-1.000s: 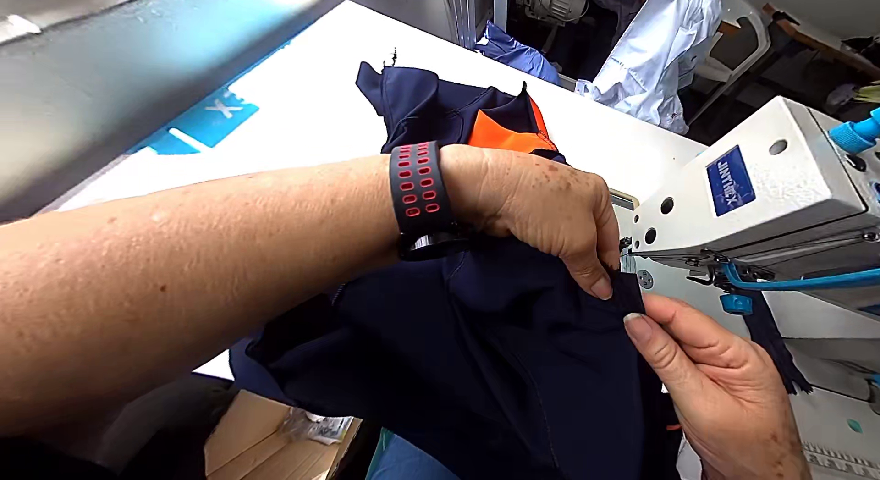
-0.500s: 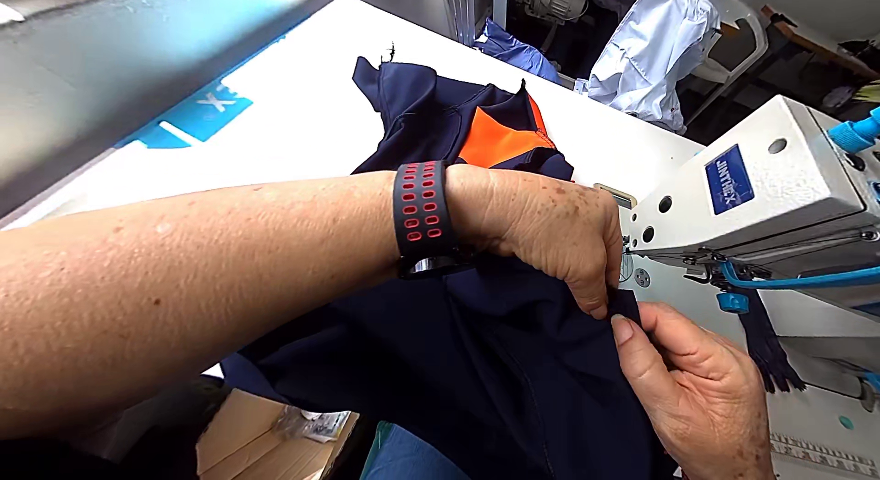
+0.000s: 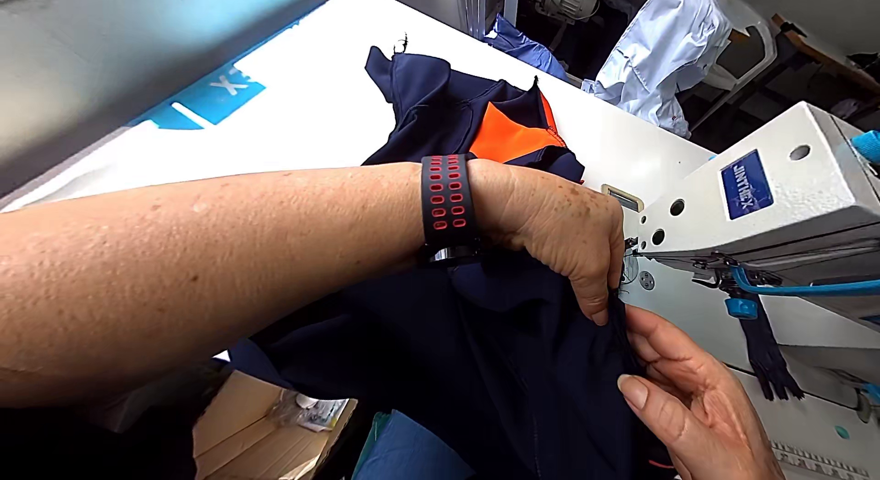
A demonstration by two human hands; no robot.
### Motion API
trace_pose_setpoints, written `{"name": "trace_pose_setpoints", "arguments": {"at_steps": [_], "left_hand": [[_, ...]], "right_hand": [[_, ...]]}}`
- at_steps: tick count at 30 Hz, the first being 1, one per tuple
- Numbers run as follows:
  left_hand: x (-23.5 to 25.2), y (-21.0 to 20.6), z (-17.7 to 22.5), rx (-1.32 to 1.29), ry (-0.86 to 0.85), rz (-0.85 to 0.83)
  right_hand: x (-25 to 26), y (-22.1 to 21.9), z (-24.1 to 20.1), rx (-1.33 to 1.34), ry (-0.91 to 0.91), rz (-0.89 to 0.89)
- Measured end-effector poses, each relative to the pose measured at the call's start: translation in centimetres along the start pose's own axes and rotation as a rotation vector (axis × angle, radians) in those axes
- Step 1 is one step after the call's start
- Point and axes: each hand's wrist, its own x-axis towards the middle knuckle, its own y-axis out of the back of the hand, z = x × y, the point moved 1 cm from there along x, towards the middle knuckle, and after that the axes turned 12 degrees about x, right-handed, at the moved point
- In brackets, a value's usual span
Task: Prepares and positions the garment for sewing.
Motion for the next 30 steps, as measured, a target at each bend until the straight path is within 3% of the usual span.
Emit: {"name": "trace_pose_setpoints", "arguments": {"at_steps": [4,8,12,18,27,30], "left_hand": [[-0.1,-0.1,0.0,-0.005,-0.049,0.009],[-0.6,-0.1,0.0,0.049,-0.011,-0.015],[-0.3,-0.9,0.0,0.04,0.018,-0.014],[-0.1,-1.2,-0.2,0.012,0.027,-0.05],[-0.1,-1.0,0.1,0.089,-0.016,-0.042],[-0.3,-0.7,0.1,0.103,0.006,-0.047]], "right_hand": [[-0.7,-0.4,0.1,-0.25,0.074,0.115],[-1.8,1.1,0.9,-0.629,0.215,0.046],[-2.6,2.9,1.4,-0.44,0.105,-0.029],[-2.5,1.9,1.9,-0.379,0.06,0.065],[-1.0,0.0,1.5,-0.388,0.28,0.229],[-0.9,0.1,1.3,-0.342,0.255,0.249]]}}
